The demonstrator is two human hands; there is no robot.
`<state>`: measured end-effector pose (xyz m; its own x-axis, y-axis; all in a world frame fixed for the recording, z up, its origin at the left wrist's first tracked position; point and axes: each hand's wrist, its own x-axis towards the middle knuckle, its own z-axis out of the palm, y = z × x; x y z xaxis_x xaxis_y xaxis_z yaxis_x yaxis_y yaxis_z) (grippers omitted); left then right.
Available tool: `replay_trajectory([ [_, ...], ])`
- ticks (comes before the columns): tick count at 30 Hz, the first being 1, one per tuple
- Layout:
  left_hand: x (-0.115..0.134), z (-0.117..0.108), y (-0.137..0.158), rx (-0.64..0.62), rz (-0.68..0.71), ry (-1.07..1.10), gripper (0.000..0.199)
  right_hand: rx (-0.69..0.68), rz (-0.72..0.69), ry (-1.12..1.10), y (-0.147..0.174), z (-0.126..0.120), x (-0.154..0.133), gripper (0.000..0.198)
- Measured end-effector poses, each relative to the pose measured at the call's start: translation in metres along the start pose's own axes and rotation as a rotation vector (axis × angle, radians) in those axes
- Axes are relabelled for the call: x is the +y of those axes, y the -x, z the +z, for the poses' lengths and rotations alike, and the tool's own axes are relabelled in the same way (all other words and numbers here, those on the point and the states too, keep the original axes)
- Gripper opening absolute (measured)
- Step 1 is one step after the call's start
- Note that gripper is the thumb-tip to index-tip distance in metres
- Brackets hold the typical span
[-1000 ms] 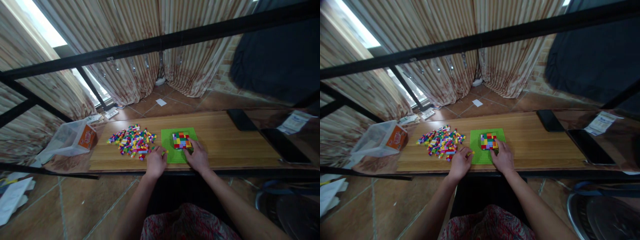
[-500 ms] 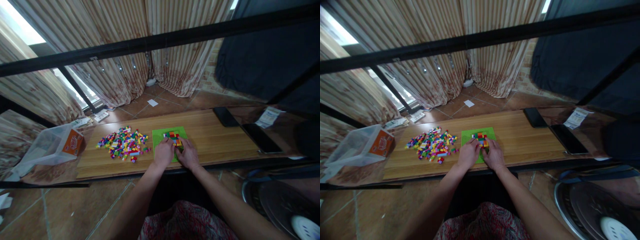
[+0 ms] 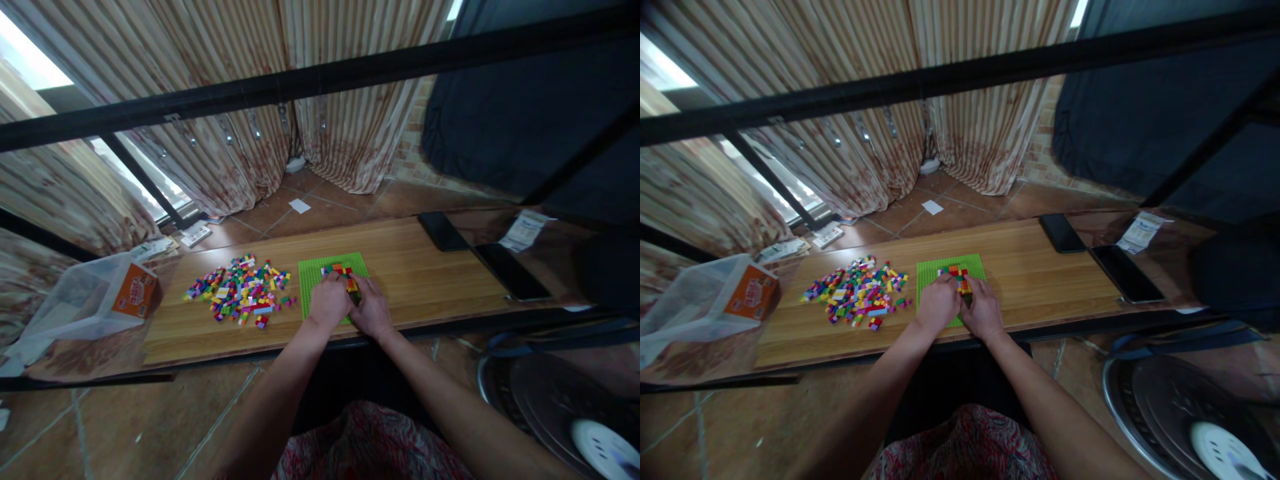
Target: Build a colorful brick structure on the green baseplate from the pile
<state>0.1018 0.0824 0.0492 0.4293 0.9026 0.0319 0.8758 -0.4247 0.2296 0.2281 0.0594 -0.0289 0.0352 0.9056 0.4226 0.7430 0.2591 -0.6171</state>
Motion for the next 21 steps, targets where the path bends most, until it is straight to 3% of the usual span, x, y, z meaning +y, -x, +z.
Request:
replay_trajectory([
  [9, 0.01, -0.018, -0.015, -0.153, 0.129, -0.125, 0.029, -0.014, -0.007, -0.02, -0.001, -0.001, -0.001, 0.051],
  [16, 0.025, -0.027, -0.025, -0.211, 0.133, -0.142, 0.028, 0.015, -0.029, -0.015, -0.001, -0.001, -0.002, 0.044],
  [21, 0.016, -0.029, -0.029, -0.219, 0.115, -0.113, 0.021, 0.014, -0.022, -0.02, 0.0, 0.0, 0.0, 0.046],
])
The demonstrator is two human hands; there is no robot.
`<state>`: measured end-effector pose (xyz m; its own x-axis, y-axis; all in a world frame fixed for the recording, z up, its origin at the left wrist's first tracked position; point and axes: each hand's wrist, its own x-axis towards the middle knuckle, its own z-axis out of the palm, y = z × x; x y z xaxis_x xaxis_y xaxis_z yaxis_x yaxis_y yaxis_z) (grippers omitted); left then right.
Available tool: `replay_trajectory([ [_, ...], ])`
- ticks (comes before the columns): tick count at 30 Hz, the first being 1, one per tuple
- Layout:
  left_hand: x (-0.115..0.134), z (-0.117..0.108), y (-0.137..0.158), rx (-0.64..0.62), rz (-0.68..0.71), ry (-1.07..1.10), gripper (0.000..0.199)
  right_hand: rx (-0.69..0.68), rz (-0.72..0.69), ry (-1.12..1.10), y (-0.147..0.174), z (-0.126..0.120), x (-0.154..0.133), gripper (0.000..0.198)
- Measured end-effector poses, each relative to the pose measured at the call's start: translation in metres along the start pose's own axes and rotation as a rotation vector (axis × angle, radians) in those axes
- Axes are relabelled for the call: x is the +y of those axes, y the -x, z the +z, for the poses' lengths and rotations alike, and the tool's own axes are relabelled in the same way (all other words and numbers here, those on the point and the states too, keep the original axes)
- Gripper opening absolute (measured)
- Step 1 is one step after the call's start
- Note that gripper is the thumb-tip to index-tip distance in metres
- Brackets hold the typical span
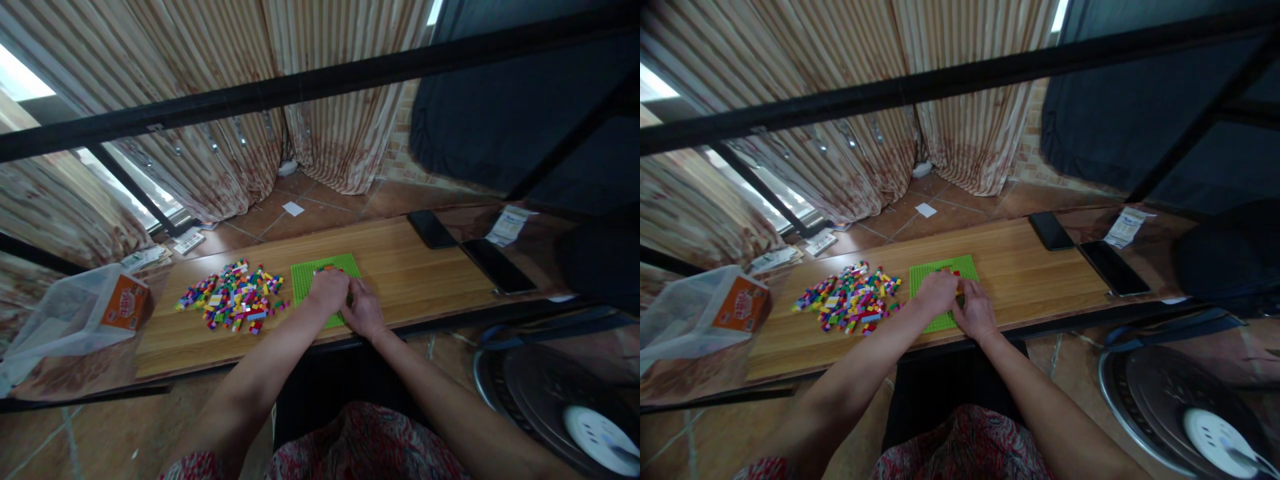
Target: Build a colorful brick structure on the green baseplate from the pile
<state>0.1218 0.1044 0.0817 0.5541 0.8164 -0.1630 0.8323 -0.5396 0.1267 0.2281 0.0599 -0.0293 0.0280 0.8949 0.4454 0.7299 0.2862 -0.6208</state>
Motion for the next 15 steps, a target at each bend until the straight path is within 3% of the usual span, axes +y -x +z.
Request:
replay_trajectory([
  [8, -0.029, 0.005, 0.001, 0.015, -0.059, 0.119, 0.017, 0.009, 0.009, -0.034, 0.0, 0.0, 0.0, 0.054],
  [15, -0.029, 0.018, 0.009, 0.086, -0.208, 0.335, 0.019, 0.055, -0.004, -0.101, 0.004, -0.002, 0.001, 0.04],
])
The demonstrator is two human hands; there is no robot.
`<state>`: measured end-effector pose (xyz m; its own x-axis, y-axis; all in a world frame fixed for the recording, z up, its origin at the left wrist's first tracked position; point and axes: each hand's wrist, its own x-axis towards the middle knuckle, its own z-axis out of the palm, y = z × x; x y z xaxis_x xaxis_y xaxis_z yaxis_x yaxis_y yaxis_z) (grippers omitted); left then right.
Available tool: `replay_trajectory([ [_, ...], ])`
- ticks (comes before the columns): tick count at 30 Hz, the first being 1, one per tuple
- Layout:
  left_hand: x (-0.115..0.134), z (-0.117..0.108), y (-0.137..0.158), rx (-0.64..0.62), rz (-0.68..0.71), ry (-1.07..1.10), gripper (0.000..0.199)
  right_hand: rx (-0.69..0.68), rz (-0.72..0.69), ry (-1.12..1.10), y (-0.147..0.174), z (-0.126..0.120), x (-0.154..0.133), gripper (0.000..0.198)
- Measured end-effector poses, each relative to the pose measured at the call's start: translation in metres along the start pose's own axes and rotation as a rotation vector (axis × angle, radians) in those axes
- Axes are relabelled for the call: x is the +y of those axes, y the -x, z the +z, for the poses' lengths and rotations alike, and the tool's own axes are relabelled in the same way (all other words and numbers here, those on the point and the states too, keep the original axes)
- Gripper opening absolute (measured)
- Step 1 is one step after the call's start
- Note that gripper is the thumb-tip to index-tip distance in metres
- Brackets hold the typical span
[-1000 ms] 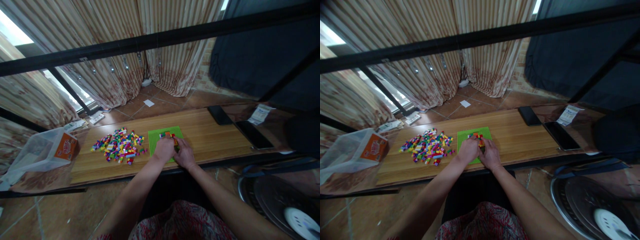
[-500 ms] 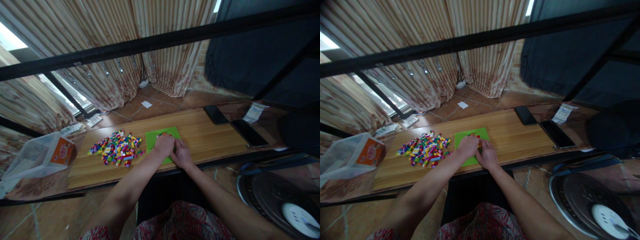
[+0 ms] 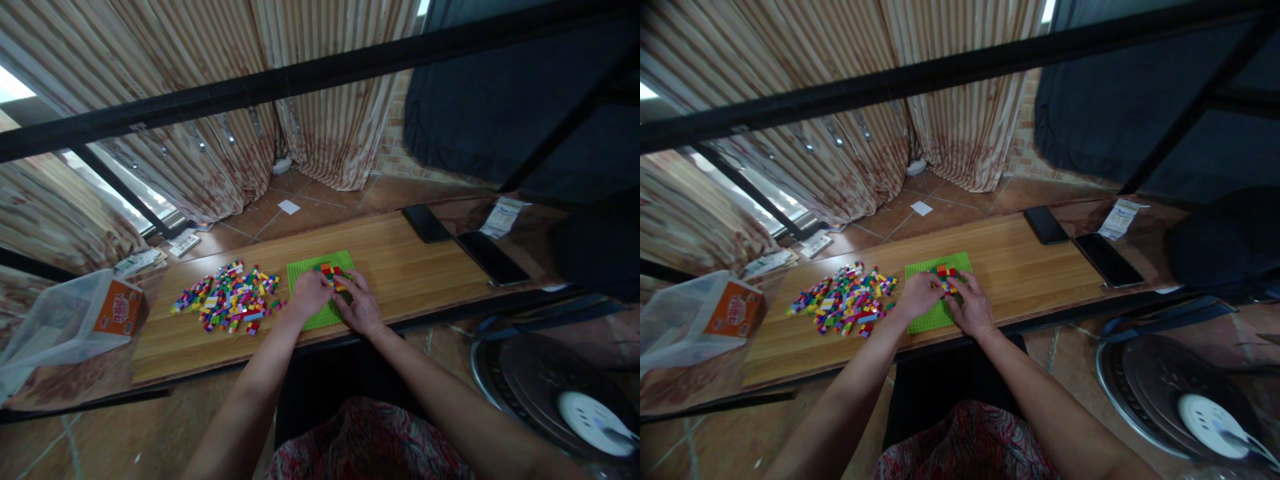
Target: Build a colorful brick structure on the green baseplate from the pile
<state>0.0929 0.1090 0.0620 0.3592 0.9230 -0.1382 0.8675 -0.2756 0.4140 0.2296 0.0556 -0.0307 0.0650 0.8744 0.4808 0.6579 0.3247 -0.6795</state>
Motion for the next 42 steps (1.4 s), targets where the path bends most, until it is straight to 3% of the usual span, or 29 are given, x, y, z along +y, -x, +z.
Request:
replay_trajectory([
  [6, 0.011, 0.007, 0.006, 0.123, -0.12, -0.017, 0.018, 0.033, 0.007, -0.03, 0.002, 0.001, 0.001, 0.032],
  [11, 0.021, 0.011, 0.009, 0.11, -0.137, -0.051, 0.019, 0.018, 0.033, 0.03, 0.002, 0.005, 0.005, 0.027],
  [24, 0.015, 0.018, 0.011, 0.178, -0.018, -0.032, 0.026, 0.023, -0.011, 0.102, 0.002, 0.006, 0.002, 0.033],
  [42, 0.013, 0.028, 0.012, 0.286, -0.033, -0.007, 0.028, -0.069, -0.139, 0.345, 0.005, 0.001, -0.007, 0.042],
])
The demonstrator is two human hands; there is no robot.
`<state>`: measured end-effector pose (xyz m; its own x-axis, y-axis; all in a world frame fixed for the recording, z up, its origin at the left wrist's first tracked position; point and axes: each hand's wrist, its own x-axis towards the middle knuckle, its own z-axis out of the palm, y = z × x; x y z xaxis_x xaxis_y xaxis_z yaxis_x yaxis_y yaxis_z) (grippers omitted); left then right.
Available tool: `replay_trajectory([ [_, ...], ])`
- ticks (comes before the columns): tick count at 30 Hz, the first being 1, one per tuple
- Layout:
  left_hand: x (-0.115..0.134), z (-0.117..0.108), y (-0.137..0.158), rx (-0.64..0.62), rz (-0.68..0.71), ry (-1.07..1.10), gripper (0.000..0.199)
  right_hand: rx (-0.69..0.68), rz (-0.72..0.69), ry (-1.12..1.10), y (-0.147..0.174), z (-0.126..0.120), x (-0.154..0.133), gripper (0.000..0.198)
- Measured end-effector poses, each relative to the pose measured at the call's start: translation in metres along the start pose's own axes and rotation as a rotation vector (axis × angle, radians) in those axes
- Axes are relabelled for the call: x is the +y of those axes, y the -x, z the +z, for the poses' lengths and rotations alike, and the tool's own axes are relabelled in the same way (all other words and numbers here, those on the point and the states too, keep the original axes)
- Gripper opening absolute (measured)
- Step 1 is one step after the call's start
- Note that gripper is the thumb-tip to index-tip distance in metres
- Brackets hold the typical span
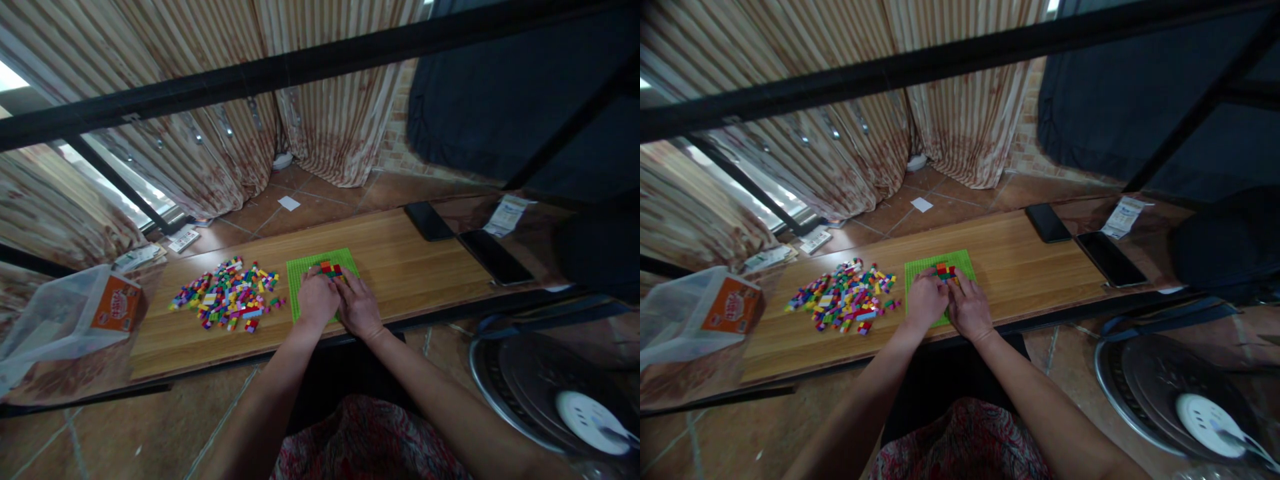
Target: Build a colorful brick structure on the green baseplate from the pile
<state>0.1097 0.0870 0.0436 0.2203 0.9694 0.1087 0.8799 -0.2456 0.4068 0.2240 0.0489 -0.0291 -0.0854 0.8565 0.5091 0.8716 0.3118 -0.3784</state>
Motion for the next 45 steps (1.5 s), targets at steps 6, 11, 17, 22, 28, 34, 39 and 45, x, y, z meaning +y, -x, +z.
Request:
replay_trajectory([
  [6, 0.002, 0.003, -0.001, 0.038, -0.032, 0.033, 0.025, 0.021, 0.014, -0.034, 0.0, 0.002, 0.001, 0.042],
  [11, -0.004, 0.008, -0.004, 0.092, -0.055, 0.113, 0.024, 0.082, 0.059, -0.118, -0.001, 0.002, 0.0, 0.036],
  [17, -0.007, 0.011, -0.003, 0.123, -0.074, 0.16, 0.016, 0.095, 0.119, -0.203, -0.003, 0.001, 0.0, 0.038],
  [22, -0.004, 0.011, -0.002, 0.104, -0.047, 0.155, 0.017, 0.07, 0.089, -0.226, -0.003, 0.002, 0.003, 0.043],
  [28, -0.009, 0.02, -0.001, 0.15, 0.025, 0.18, 0.016, 0.045, 0.103, -0.255, -0.004, -0.002, 0.003, 0.043],
  [34, -0.031, 0.008, 0.007, 0.255, 0.059, 0.427, 0.017, 0.058, 0.176, -0.262, -0.006, 0.001, 0.004, 0.038],
  [39, -0.054, -0.021, 0.042, 0.353, -0.074, 0.516, 0.016, 0.045, 0.198, -0.232, -0.006, 0.003, 0.005, 0.04],
  [45, -0.087, -0.022, 0.103, 0.318, -0.23, 0.607, 0.017, 0.046, 0.235, -0.197, -0.005, 0.005, 0.006, 0.047],
])
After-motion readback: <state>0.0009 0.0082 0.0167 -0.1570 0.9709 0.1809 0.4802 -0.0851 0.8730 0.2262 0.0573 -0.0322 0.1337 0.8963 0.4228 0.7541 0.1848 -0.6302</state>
